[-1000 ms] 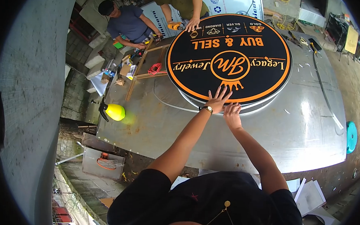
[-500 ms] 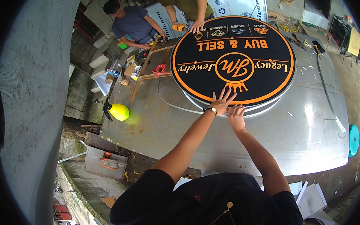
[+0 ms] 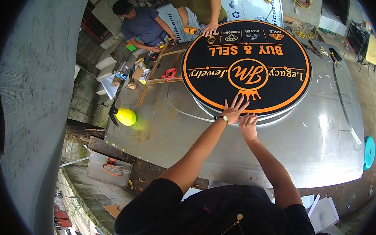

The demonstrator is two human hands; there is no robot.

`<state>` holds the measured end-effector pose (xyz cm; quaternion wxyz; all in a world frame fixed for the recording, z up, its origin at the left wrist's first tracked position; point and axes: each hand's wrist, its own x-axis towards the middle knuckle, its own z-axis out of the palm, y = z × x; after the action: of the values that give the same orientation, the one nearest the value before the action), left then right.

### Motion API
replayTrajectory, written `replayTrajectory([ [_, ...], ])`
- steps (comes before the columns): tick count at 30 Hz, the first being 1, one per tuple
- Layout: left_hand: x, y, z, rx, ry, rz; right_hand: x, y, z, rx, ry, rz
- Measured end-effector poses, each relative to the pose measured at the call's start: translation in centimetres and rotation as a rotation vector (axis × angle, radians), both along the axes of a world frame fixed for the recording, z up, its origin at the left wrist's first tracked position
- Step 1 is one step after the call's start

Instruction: Collaboratively assembling a circular sign for a jewelry store on a metal table.

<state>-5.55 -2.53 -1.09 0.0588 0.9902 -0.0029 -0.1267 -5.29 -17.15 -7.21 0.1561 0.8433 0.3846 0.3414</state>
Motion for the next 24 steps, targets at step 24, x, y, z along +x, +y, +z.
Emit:
replayTrajectory([
  [24,0.15,0.11,-0.23,-0.001,-0.029,0.006,0.22,-0.05,0.16,-0.011,0.007,-0.002],
])
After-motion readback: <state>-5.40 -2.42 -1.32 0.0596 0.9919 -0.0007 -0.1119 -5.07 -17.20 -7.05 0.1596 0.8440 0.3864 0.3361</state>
